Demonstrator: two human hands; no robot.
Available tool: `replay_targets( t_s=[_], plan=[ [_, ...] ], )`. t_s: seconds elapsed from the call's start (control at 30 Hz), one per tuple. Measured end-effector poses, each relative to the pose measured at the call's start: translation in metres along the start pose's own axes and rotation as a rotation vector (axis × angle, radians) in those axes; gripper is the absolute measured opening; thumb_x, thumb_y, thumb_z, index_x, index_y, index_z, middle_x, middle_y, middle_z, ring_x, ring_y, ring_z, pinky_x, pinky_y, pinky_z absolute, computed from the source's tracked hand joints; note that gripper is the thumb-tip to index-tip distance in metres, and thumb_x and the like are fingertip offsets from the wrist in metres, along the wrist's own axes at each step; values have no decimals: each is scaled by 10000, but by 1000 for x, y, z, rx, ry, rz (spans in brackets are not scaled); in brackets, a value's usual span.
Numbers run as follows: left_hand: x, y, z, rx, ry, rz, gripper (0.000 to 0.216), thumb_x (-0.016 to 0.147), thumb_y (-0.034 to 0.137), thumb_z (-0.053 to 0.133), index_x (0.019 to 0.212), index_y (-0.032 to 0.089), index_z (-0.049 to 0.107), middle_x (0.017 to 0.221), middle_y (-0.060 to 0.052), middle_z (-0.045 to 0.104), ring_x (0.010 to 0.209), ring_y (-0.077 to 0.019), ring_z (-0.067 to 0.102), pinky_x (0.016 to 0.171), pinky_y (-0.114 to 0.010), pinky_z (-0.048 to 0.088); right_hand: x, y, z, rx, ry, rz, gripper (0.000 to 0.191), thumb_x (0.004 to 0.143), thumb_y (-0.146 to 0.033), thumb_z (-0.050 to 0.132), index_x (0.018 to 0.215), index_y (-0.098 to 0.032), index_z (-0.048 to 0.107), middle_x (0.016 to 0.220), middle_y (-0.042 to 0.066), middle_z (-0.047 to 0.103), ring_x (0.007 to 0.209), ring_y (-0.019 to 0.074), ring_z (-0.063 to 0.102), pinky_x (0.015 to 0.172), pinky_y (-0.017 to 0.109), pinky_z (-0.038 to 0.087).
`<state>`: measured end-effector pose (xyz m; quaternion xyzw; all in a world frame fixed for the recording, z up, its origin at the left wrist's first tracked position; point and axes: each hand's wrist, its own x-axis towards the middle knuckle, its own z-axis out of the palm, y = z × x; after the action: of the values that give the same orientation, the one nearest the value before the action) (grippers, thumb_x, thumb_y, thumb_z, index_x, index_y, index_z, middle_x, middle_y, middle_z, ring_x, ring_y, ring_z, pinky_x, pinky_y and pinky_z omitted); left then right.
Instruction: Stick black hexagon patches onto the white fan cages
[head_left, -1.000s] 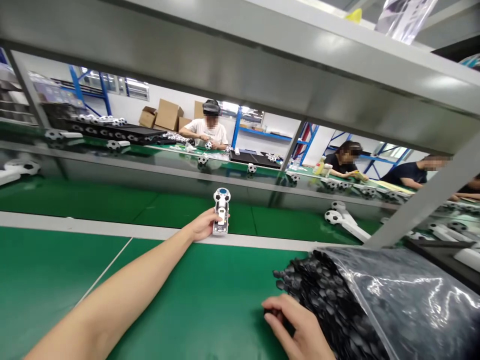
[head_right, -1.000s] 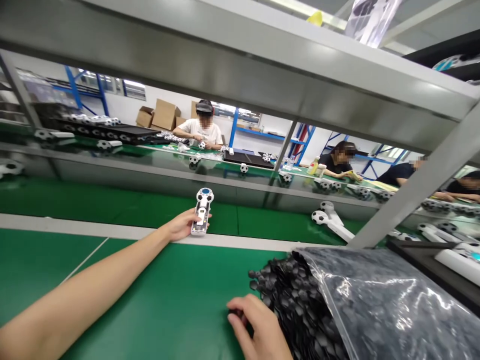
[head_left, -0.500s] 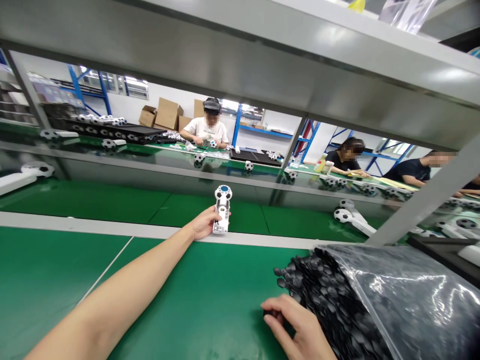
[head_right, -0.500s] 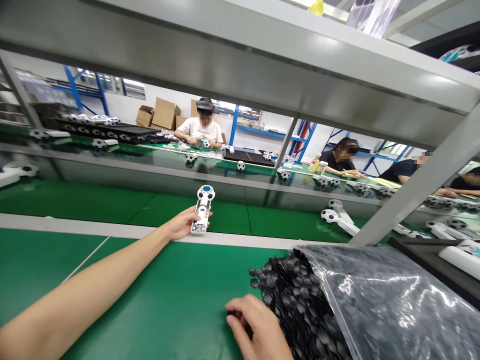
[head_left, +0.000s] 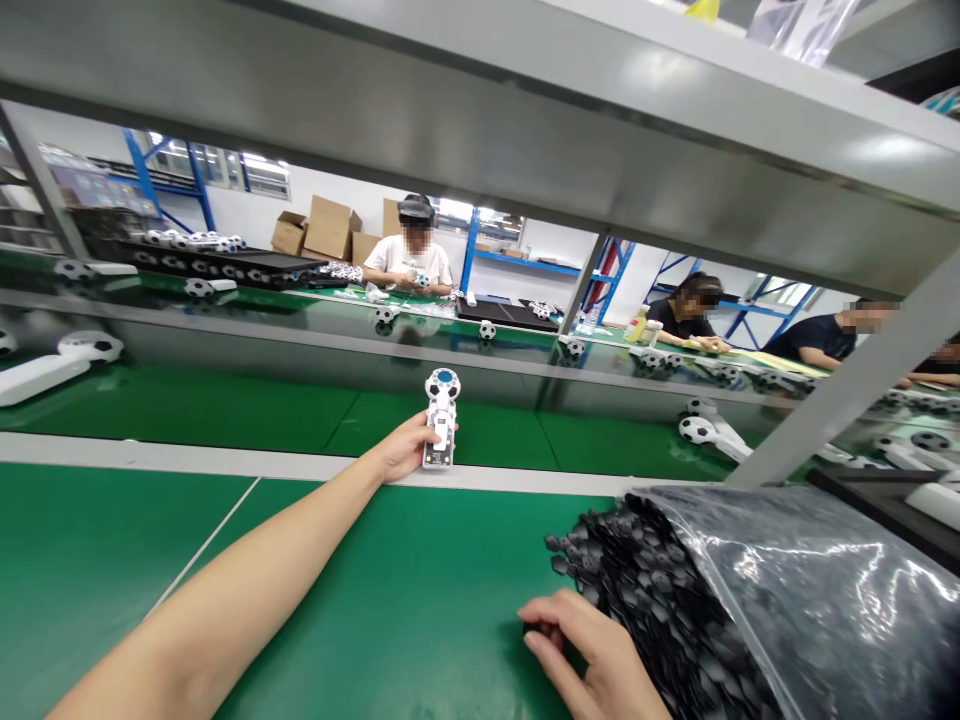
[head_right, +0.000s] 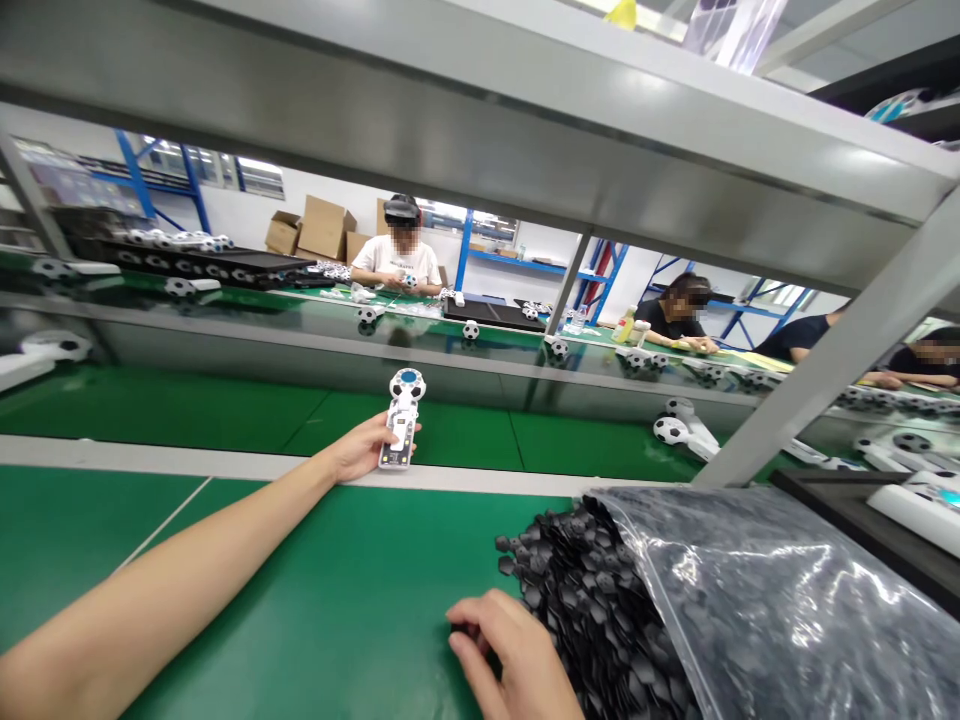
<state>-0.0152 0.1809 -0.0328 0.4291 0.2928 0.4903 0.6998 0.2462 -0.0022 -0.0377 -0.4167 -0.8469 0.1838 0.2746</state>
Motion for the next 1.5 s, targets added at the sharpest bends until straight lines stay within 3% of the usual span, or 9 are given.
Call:
replay_targets(
  t_s=[0.53, 1.5],
  plan=[
    [1, 1, 2, -7, 46, -26, 397, 605, 12, 517, 975, 151, 474, 971, -79, 601, 682, -172, 612, 645, -332, 493, 0, -1, -1, 9, -43, 25, 128, 859, -221, 439, 926, -219, 548, 781, 23, 581, 700, 119, 562, 648, 204, 448],
    [4, -1, -2, 31, 69, -2, 363, 623, 42, 548, 963, 151, 490, 980, -92, 602, 745, -184, 611, 696, -364, 505, -1, -4, 1, 57, -73, 73, 141, 861, -230, 438, 934, -216, 559, 810, 25, 587, 737, 122, 559, 680, 207, 447]
  ],
)
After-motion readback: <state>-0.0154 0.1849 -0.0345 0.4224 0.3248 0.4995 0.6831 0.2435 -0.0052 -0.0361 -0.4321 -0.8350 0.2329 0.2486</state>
